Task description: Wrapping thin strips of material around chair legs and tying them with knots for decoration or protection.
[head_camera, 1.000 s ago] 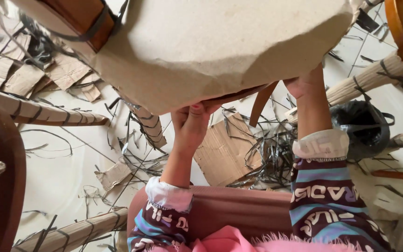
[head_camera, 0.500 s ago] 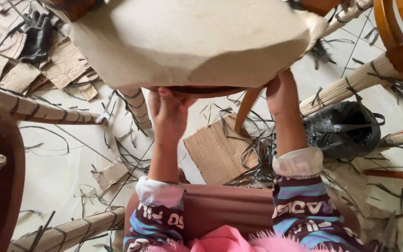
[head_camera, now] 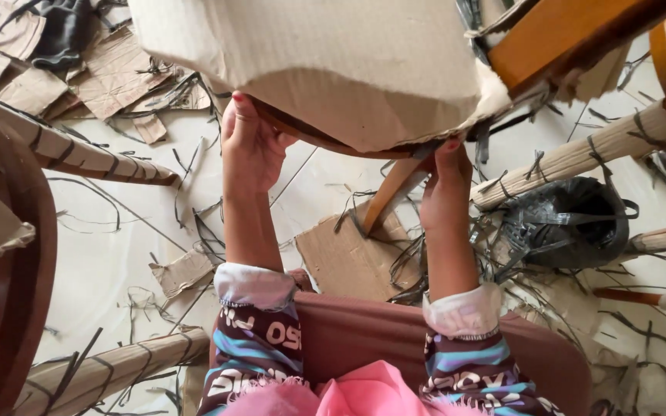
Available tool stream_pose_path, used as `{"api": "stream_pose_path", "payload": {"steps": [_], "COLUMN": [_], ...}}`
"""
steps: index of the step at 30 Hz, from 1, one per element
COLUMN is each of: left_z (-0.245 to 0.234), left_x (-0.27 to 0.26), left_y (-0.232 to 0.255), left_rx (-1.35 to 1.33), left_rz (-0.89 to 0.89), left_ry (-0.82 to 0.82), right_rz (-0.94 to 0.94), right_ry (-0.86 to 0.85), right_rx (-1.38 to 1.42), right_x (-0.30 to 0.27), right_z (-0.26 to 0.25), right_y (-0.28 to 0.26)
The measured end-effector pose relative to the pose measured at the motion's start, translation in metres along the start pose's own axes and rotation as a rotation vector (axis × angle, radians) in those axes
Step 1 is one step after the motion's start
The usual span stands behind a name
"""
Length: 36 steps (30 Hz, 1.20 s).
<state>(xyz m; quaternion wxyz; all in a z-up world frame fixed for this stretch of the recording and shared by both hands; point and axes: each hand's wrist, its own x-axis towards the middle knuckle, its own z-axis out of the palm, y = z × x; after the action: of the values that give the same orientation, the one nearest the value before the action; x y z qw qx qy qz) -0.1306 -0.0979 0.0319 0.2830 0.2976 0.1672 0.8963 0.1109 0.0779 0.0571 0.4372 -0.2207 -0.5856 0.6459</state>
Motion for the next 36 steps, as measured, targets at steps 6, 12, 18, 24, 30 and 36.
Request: {"api": "stream_pose_path", "payload": {"steps": [6, 12, 18, 24, 30, 36], "left_z": [-0.033, 0.047, 0.063, 0.132, 0.134, 0.098], "left_x": [0.01, 0.007, -0.05, -0.163, -0.231, -0.18], "left_y": [-0.016, 0.006, -0.042, -0.098, -0.181, -0.195], "left_rx": [0.007, 0.047, 0.219, 1.28, 1.609, 1.897], "left_rz": [-0.085, -0.118, -0.175, -0.878, -1.336, -1.117], "left_ry": [0.101, 0.342, 0.509, -0.253, -0.791, -0.541], "right_rz": [0.018, 0.168, 0.579, 0.686, 0.626, 0.703], "right_ry": [0.064, -0.152, -0.67, -0.758, -0.962, -0.95], "right_rx": [-0.067, -0.303, -1.093, -1.14, -1.262, -1.235], "right_x": [-0.018, -0.071, -0.161, -0.163, -0.15, -0.14], "right_z": [-0.006, -0.017, -0.16, -0.183, -0.196, -0.189], "right_y": [0.006, -0.07, -0.031, 0.015, 0.094, 0.085]}}
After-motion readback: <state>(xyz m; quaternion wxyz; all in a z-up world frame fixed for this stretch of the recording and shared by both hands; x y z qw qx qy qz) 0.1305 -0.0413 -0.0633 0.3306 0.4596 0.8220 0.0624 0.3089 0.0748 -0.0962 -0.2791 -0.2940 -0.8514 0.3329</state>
